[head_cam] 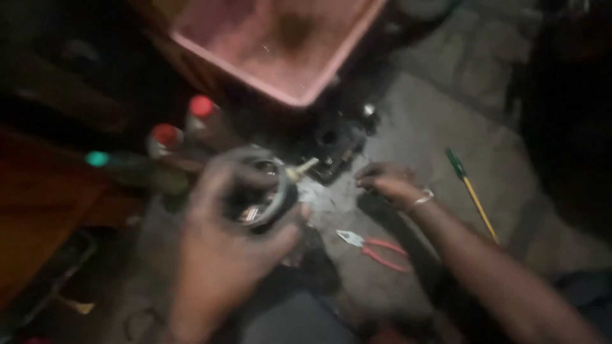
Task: Disassemble and inspect a motorcycle starter motor assembly.
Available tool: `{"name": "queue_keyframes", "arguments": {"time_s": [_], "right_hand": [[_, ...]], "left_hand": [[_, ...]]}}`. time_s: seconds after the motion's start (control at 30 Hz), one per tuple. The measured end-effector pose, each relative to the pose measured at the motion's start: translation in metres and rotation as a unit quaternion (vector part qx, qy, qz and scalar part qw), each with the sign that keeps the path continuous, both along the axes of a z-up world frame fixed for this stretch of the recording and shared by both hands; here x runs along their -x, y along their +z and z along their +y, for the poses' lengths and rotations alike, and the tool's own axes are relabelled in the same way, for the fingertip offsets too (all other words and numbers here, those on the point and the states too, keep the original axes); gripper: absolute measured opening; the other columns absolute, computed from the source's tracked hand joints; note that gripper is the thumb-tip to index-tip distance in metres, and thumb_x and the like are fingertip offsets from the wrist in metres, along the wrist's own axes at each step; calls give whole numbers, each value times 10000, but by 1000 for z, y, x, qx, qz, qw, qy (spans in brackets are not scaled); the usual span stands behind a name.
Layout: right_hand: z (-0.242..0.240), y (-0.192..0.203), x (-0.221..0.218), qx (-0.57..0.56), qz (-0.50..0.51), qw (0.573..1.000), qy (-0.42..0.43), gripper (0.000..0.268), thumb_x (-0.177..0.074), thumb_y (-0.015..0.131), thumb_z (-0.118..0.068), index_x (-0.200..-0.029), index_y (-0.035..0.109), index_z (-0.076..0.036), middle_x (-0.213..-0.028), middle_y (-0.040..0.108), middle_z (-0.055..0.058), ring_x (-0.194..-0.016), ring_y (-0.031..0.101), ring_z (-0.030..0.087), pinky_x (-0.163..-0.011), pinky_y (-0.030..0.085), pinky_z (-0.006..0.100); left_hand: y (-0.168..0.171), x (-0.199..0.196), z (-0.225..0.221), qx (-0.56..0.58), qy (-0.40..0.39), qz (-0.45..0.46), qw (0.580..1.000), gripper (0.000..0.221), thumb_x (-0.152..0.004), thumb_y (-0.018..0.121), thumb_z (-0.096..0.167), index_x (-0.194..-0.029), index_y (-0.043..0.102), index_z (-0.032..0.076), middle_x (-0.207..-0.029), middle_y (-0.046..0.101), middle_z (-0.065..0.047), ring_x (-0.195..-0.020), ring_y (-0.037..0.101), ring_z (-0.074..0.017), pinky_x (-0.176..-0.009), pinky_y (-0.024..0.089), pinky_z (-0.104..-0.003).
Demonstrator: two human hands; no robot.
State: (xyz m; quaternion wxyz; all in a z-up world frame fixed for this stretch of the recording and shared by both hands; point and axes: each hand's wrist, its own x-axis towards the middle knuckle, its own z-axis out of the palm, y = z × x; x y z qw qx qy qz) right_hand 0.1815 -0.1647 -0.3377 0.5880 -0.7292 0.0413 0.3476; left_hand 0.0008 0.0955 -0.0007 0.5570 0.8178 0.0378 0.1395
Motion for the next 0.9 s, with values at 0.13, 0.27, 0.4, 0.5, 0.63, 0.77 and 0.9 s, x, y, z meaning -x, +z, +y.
{"name": "queue_keyframes", "arguments": {"time_s": [0.13,0.27,0.4,0.5,0.63,0.77,0.9], "right_hand": [[-5,-85,13,162,-217,954,130,280,-800,762,-171,-1037,759,-22,-1031,765,178,-957,709,295,-872,548,418],[11,-43,30,262,-375,853,252,132,-789,685,-87,-899,725,-26,-932,669,262,-936,641,448,-845,525,523],[16,-40,32,251,-414,842,237,152,-766,686,-90,-887,675,2,-903,625,285,-887,613,481,-787,513,552],[13,-55,30,239,-413,851,218,185,-786,666,-78,-958,699,-18,-884,638,276,-898,611,480,-795,506,558],[7,-75,26,272,-431,826,243,91,-772,647,-32,-850,693,-24,-934,665,243,-961,634,449,-844,528,529],[6,-98,20,299,-392,832,254,127,-686,694,-56,-804,700,-9,-910,669,254,-956,628,451,-865,515,520],[17,-90,18,364,-343,794,344,90,-711,655,-68,-744,725,-21,-909,708,244,-958,653,421,-983,514,492]], "left_hand": [[2,-1,-3,-66,-1,-12,998,352,-663,857,38,-916,613,26,-1270,612,-127,-1126,665,-186,-929,594,-303],[-2,-9,0,-43,1,25,999,311,-687,843,51,-898,617,16,-1276,598,-128,-1093,710,-181,-882,608,-302],[-3,-19,2,-90,1,35,995,329,-704,873,91,-911,627,22,-1264,607,-128,-1095,705,-182,-862,644,-291],[-4,-23,-2,-29,-12,41,999,301,-719,846,84,-905,616,35,-1266,603,-137,-1120,705,-192,-872,614,-311],[-6,-29,-4,-76,-21,22,997,318,-702,855,91,-919,626,57,-1213,615,-128,-1116,686,-200,-908,603,-304],[-7,-28,-3,-84,-24,-2,996,337,-707,857,67,-944,618,46,-1176,640,-115,-1112,705,-198,-940,632,-297],[-6,-28,-5,-93,18,-29,995,359,-680,873,78,-939,627,37,-1157,677,-102,-1081,726,-200,-911,608,-312]]}}
